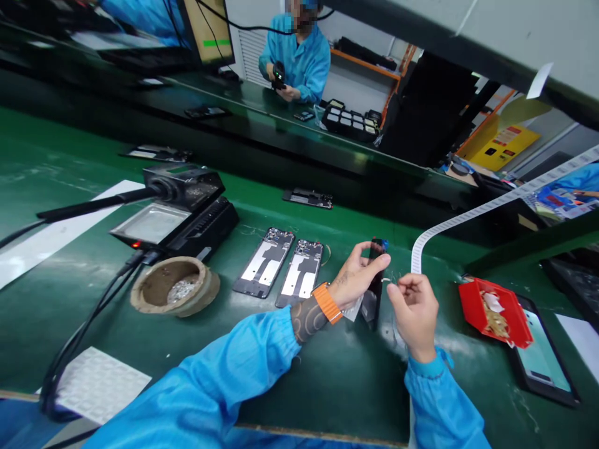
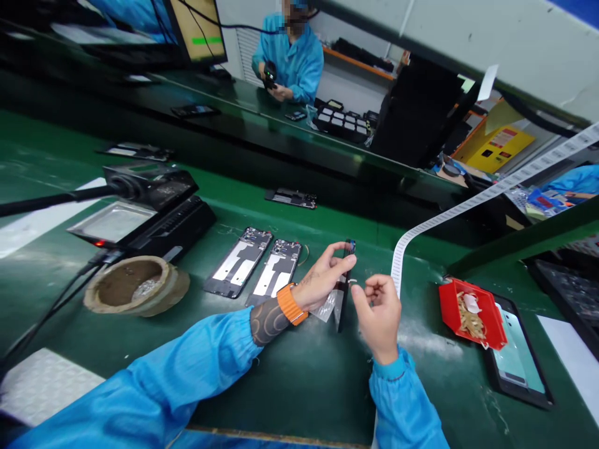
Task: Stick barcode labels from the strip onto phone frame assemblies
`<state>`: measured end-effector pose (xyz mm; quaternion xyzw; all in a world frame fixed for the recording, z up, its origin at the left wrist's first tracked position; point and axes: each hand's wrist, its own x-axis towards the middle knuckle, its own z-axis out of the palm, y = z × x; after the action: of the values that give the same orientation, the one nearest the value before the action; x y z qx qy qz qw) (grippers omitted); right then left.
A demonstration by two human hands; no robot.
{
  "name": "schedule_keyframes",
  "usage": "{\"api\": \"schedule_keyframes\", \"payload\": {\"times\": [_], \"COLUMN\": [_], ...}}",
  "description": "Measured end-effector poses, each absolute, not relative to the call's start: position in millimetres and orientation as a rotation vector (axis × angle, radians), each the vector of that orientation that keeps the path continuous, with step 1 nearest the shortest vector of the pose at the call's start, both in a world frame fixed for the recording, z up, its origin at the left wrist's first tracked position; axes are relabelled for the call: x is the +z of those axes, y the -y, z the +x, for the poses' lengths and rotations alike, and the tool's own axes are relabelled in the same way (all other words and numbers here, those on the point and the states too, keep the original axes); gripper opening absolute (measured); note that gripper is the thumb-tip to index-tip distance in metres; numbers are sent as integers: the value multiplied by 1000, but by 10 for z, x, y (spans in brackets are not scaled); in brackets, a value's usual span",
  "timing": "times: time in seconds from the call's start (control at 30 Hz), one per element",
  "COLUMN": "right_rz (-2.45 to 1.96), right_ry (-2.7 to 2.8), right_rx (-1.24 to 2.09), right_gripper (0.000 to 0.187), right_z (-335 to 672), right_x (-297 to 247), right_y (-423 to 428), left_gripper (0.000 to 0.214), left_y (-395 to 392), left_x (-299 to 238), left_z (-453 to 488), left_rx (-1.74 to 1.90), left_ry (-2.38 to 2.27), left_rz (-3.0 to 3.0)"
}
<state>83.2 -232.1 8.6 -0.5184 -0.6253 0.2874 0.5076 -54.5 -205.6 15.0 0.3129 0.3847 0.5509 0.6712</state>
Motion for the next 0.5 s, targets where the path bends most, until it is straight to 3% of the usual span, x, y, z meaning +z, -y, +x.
{"api": "schedule_keyframes", "payload": {"times": [0.2,0.5], "right_rz": [-1278,-1251], "right_ry": [1561,1903], "right_rx": [599,411], "right_gripper": [15,18], "right_z": [703,898], "right_x": [76,234], "right_y": [2472,2434], "left_gripper": [57,90], "left_y": [2071,2104], "left_x": [64,90], "left_z": [-517,-569], "left_rx": [1434,1331], "left_ry": [-831,-615], "left_rz": [841,932]}}
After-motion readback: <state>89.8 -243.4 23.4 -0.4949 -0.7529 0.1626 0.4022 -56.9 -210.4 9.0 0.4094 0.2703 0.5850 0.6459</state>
